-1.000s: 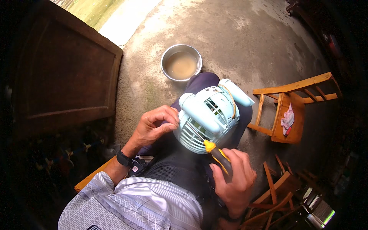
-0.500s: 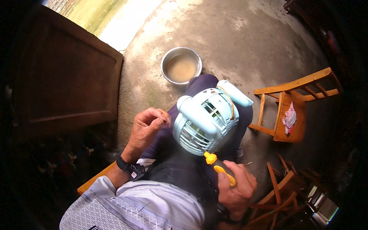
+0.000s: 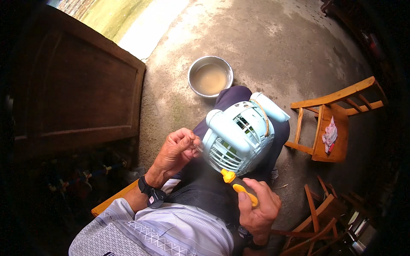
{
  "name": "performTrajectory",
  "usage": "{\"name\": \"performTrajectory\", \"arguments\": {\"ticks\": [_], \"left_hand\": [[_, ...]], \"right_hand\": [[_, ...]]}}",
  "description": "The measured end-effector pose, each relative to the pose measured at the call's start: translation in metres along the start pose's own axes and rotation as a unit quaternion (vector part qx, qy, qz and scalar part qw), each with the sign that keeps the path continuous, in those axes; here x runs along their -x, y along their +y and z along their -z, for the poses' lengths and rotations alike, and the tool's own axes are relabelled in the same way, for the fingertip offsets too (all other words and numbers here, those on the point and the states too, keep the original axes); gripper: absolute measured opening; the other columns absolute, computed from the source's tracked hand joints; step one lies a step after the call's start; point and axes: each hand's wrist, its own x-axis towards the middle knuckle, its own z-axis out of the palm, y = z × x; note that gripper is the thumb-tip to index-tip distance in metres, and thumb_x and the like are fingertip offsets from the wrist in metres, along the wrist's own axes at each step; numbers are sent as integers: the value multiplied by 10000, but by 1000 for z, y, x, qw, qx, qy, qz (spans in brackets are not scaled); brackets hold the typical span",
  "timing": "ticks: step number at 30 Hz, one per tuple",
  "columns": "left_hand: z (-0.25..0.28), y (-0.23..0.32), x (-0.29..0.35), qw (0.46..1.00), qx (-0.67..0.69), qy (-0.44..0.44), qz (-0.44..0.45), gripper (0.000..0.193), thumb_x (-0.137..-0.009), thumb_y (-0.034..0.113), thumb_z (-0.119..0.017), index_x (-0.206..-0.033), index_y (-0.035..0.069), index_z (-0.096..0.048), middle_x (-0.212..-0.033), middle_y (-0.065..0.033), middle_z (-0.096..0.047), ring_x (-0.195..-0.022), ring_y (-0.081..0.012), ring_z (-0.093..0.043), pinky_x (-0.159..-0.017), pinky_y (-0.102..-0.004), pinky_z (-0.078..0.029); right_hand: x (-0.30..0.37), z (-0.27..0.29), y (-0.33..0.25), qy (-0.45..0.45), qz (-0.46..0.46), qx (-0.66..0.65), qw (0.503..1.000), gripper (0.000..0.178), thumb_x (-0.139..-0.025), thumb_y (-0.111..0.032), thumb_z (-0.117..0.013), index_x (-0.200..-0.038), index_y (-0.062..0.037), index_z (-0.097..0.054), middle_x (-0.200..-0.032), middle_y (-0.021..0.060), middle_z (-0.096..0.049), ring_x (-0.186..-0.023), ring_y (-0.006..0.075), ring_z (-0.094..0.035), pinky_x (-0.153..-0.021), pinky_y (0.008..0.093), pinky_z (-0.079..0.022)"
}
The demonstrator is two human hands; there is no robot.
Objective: Repairing a small portable electric fan using a screwdriver.
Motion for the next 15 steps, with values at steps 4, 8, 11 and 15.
{"name": "performTrajectory", "arguments": {"ticks": [4,8,11,15], "left_hand": [[0,-1,0,1000,-11,-7,-6,124,-1031,196,-728,-1062,81,-694,-998,-65,-709,-872,-126,-636,-784,-285,-541],[-1,-1,0,1000,-10,-9,-7,116,-1030,190,-728,-1055,80,-698,-997,-66,-709,-867,-125,-637,-786,-280,-545],[0,2,1,1000,-22,-11,-9,119,-1029,184,-728,-1045,71,-697,-996,-68,-709,-861,-123,-635,-785,-275,-550],[1,3,0,998,-53,-19,-25,135,-1020,190,-744,-1014,64,-695,-996,-76,-711,-844,-117,-633,-780,-272,-553]], "right_hand": [[-1,-2,1,1,4,3,1000,283,-924,-144,-712,-1124,57,-711,-858,187,-707,-740,301,-735,-657,358,-567],[-1,-2,1,-1,5,8,1000,280,-930,-144,-708,-1123,58,-711,-865,189,-711,-744,304,-737,-658,360,-570],[0,-2,2,-1,4,4,1000,279,-931,-147,-710,-1122,56,-714,-864,186,-713,-746,308,-740,-663,359,-572],[3,-1,3,-7,-34,-6,999,275,-933,-152,-713,-1115,54,-721,-881,192,-727,-760,317,-749,-679,362,-576]]}}
